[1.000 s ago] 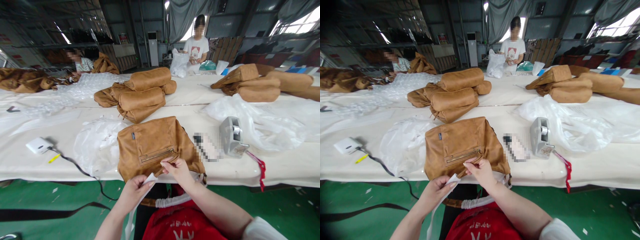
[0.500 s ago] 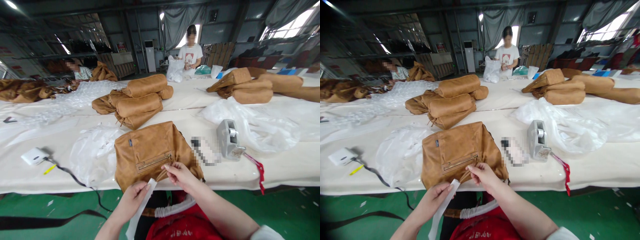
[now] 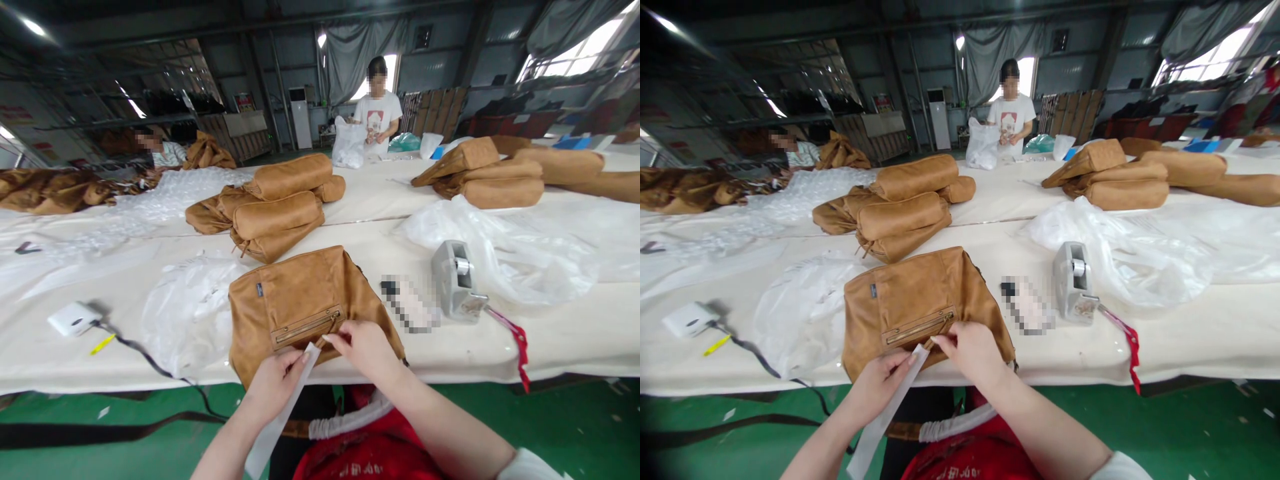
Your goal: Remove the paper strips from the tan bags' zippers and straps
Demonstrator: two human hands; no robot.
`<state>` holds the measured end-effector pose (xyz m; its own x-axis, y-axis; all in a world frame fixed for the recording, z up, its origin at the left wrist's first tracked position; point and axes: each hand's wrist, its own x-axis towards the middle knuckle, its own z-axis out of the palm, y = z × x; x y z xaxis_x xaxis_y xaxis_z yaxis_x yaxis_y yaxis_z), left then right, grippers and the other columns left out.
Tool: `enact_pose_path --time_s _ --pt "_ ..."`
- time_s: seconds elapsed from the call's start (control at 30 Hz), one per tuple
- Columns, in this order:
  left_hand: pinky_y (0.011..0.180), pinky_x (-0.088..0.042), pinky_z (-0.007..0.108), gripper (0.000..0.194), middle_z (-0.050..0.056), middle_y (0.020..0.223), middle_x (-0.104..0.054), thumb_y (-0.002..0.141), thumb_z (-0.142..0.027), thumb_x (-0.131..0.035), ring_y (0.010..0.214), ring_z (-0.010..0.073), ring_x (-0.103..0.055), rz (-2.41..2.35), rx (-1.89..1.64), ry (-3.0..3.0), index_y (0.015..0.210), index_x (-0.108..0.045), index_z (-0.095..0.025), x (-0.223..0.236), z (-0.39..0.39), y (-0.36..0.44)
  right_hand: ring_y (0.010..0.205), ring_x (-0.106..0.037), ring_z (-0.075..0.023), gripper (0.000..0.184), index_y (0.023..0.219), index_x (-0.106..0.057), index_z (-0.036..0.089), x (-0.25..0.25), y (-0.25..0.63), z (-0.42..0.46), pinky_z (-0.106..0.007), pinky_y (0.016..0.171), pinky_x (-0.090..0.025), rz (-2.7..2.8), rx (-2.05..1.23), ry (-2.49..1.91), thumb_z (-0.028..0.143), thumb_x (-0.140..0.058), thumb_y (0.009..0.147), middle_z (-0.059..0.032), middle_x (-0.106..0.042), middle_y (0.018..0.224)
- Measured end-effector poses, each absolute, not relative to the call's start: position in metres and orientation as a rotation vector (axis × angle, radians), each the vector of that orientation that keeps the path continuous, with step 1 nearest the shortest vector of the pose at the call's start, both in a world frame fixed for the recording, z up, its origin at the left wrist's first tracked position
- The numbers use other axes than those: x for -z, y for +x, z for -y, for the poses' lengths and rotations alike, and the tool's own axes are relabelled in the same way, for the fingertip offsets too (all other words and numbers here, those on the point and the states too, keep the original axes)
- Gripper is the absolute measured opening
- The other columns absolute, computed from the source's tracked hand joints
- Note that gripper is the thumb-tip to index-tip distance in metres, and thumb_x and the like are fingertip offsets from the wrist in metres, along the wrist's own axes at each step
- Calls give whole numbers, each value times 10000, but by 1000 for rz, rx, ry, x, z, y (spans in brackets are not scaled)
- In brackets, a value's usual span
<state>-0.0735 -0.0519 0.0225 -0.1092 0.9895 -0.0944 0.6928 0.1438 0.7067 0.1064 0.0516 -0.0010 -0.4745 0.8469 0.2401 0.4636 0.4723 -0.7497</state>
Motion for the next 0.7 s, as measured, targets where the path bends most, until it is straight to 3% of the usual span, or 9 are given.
enact_pose_path --time_s 0.1,0.17,0.27,0.4,0.5,0.6,0.7 --pt "606 -337 250 427 0 623 -538 893 -490 -395 623 155 -506 -1865 -650 1614 630 -558 -195 -22 46 -70 668 -620 -176 304 990 -654 205 3 110 -59 -294 670 -468 2041 -805 -1054 385 -716 753 -37 -679 784" --pt "599 -328 250 428 -3 626 -532 892 -494 -393 623 153 -503 -1870 -636 1617 636 -555 -193 -21 42 -68 714 -628 -171 334 1076 -638 217 6 109 -62 -292 701 -488 2016 -873 -946 323 -707 767 -34 -680 839" --pt "597 -327 251 430 0 634 -546 890 -497 -389 633 156 -504 -1879 -633 1609 644 -563 -190 -21 39 -66 779 -637 -171 198 1002 -682 213 9 108 -64 -287 749 -496 2089 -912 -775 261 -656 812 -47 -679 873" --pt "606 -337 256 436 9 646 -578 885 -498 -384 653 166 -521 -1866 -608 1595 678 -606 -185 -23 36 -65 831 -631 -171 289 1119 -654 210 9 113 -63 -289 791 -491 2242 -891 -580 185 -590 838 -64 -672 953" --pt "602 -330 258 445 2 623 -551 883 -497 -367 638 161 -512 -1904 -564 1606 637 -570 -187 -24 31 -63 786 -626 -153 329 1156 -624 207 13 115 -63 -270 739 -502 2142 -928 -606 137 -532 848 -53 -674 930" --pt "581 -306 256 456 -14 583 -498 886 -501 -344 599 147 -483 -1959 -506 1606 583 -490 -193 -27 24 -59 728 -617 -136 289 1118 -637 200 20 114 -66 -250 672 -508 1969 -934 -739 143 -507 866 -49 -667 900" --pt "567 -292 254 461 -21 571 -471 884 -508 -333 585 141 -463 -1968 -451 1608 573 -466 -195 -33 17 -53 788 -626 -142 230 1023 -694 215 25 113 -71 -263 734 -517 1958 -914 -724 155 -539 863 -54 -654 933"
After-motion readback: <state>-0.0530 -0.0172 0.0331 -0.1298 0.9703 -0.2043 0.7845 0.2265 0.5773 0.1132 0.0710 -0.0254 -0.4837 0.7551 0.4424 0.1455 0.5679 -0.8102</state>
